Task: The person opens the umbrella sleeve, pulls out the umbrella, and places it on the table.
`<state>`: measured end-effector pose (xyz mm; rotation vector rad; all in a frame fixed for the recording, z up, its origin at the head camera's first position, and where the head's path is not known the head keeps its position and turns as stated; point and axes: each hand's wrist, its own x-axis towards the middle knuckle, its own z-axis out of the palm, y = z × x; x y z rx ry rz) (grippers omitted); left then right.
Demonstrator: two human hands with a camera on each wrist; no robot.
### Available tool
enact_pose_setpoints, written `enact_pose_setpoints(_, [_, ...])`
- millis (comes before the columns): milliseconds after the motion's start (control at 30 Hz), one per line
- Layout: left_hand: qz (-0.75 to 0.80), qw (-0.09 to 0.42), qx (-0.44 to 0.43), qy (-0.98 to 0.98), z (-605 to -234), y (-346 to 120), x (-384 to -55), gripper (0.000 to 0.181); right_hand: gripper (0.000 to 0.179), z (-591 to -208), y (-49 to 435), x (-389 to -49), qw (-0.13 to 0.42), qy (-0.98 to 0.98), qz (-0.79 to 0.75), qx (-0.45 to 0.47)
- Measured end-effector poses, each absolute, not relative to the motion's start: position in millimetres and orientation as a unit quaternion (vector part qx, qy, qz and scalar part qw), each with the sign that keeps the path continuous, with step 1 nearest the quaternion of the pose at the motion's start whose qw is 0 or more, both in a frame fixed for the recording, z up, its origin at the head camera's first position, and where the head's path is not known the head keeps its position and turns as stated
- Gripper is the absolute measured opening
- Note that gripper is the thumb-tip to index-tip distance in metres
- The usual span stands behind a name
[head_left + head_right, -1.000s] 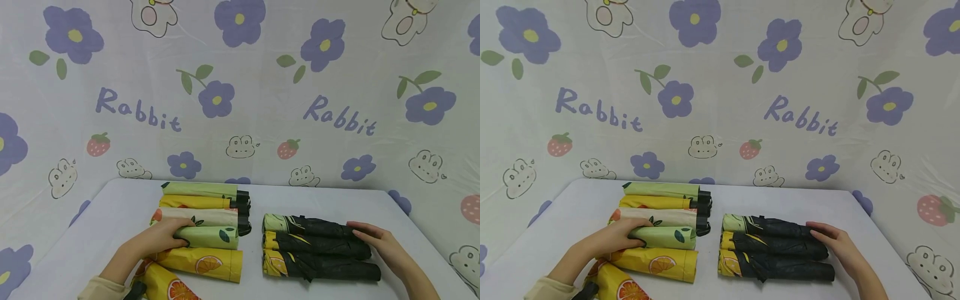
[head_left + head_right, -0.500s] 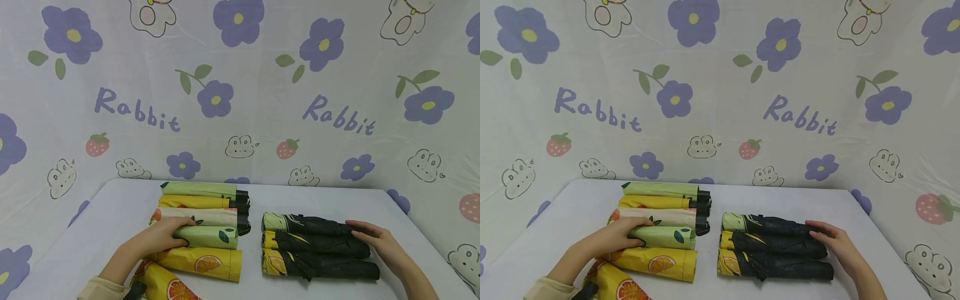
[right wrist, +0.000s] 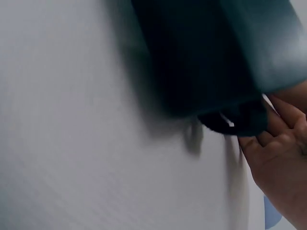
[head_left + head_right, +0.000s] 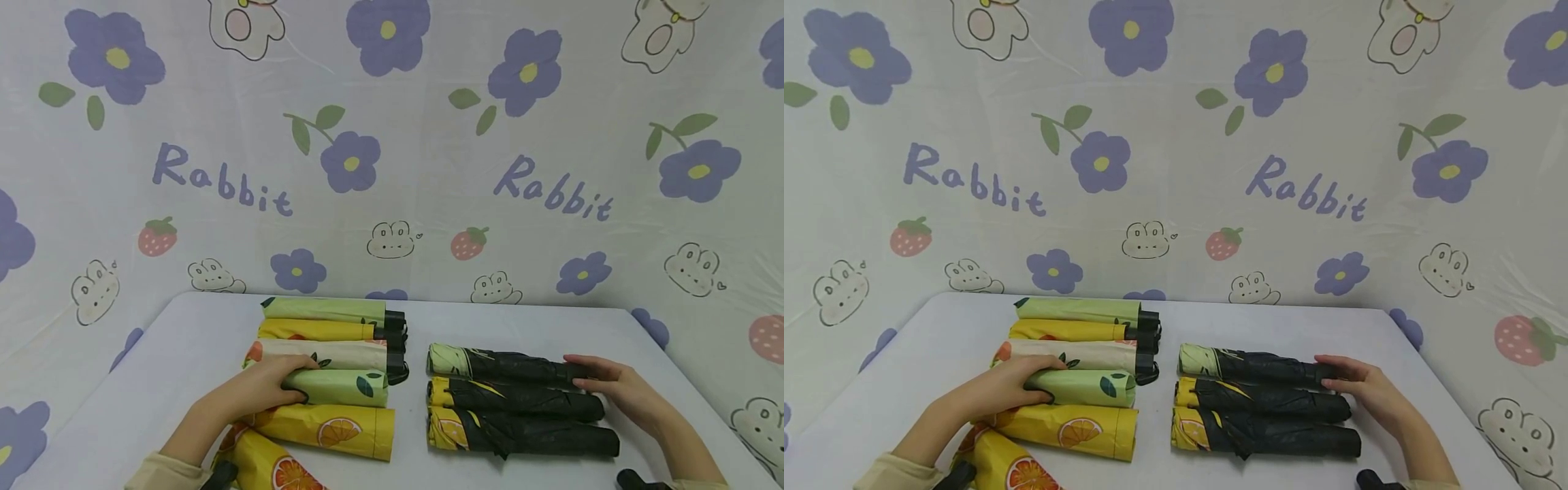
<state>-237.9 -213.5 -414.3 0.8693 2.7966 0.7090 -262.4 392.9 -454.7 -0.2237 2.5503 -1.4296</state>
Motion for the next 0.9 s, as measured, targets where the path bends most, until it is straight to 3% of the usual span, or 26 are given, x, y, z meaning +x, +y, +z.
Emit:
enact_pose_setpoints(567, [0.239,0.067,0.288,0.925,-416,-215,-238,0.039,0.049,-455,406,-268,0.165,0.826,-0.53,-0.099])
enact_pose_setpoints(900, [0.239,0.071,0.285,0.925,-417,-216,-239,0.038,0.051,-450,401,-264,0.155,0.839,-0.515,-0.085])
